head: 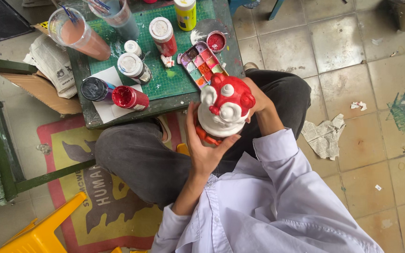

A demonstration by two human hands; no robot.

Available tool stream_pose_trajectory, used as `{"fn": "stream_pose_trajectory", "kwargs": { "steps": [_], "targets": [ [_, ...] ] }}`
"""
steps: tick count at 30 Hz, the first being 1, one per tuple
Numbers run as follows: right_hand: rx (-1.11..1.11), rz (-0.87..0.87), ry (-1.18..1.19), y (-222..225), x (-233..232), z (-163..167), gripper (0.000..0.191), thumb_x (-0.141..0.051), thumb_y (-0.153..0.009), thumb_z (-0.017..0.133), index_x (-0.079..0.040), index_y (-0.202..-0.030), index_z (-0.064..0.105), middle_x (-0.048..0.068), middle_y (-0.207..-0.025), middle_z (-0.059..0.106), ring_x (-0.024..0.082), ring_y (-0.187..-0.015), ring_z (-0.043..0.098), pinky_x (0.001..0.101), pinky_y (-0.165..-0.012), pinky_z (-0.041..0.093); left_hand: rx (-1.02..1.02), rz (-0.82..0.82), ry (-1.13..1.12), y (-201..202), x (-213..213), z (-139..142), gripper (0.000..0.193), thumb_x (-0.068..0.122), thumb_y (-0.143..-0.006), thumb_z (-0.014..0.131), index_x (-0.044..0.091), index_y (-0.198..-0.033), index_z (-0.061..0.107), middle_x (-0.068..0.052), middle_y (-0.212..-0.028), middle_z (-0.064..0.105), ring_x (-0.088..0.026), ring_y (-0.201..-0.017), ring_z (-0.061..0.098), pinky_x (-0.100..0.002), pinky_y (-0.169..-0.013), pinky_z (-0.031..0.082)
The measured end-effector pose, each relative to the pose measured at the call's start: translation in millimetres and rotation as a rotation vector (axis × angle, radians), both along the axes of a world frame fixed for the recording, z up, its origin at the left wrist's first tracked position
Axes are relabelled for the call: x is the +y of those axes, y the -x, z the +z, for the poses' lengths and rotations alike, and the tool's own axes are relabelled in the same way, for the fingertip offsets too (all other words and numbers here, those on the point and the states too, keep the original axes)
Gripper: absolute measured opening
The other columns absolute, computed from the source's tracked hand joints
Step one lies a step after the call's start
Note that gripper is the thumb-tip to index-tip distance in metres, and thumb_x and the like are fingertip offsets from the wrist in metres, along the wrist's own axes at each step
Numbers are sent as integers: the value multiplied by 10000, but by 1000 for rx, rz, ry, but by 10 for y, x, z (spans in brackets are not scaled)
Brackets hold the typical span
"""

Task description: The person sits on a low stool and paints a red and white clay figurine, holding it on their lap. They dip a brush into a watercolor palette and paint jars, rinse the brush in cups of water, wipe the figurine with a tissue, and open and close paint jars while applying paint.

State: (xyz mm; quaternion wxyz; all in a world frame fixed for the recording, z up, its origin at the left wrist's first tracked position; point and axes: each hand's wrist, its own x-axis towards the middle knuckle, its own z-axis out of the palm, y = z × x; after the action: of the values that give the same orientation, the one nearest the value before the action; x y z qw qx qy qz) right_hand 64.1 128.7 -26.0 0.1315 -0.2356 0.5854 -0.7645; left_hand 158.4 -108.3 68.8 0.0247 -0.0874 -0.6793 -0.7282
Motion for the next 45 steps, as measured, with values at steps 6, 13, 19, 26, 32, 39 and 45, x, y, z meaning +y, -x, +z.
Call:
{"fn": "stream_pose_trajectory", "kwargs": {
  "steps": [6,13,19,26,32,39,45],
  "targets": [
    [-197,144,200,-78,-226,320,864,-321,-582,972,26,-1309,659,92,-1224,728,152,-1143,688,337,-1050,563,133,-23,459,-293,-36,539,1019,462,-844,853,-50,-1560,340,-257,-1458,520,-400,-1353,524,-526,-1155,390],
    [-305,189,322,-276,-265,750,779,-300,-645,931,33,-1295,660,105,-1222,724,167,-1141,688,338,-1044,565,79,-64,459,-280,87,747,1058,529,-815,848,-8,-1587,364,-263,-1498,440,-419,-1397,496,-535,-1142,417],
    [-329,199,357,-369,-217,806,708,-282,-698,896,38,-1284,661,116,-1220,720,180,-1139,688,339,-1039,566,82,-77,465,-332,183,752,1118,542,-788,872,-42,-1573,330,-322,-1569,335,-485,-1464,423,-554,-1178,405],
    [-337,234,377,-446,-217,752,625,-260,-760,855,45,-1271,662,129,-1218,715,195,-1137,688,340,-1033,568,98,-47,423,-403,264,731,1133,527,-772,891,-50,-1565,322,-310,-1570,351,-479,-1468,433,-539,-1179,432],
    [-332,264,379,-523,-343,624,556,-242,-814,820,50,-1259,663,140,-1215,711,208,-1135,688,340,-1027,570,107,21,466,-481,273,703,1068,474,-751,918,-49,-1513,382,-275,-1535,414,-432,-1414,491,-518,-1154,451],
    [-351,292,398,-650,-161,684,477,-221,-876,780,57,-1246,664,153,-1213,707,223,-1133,688,341,-1021,572,170,61,366,-653,365,591,1092,418,-748,948,-47,-1545,364,-252,-1528,502,-403,-1426,545,-496,-1205,459],
    [-367,307,402,-760,-23,740,412,-203,-930,745,63,-1235,665,164,-1211,703,236,-1131,688,342,-1016,574,205,72,377,-782,461,512,1157,350,-702,974,-75,-1565,330,-271,-1547,496,-415,-1448,499,-515,-1222,420]
  ]
}}
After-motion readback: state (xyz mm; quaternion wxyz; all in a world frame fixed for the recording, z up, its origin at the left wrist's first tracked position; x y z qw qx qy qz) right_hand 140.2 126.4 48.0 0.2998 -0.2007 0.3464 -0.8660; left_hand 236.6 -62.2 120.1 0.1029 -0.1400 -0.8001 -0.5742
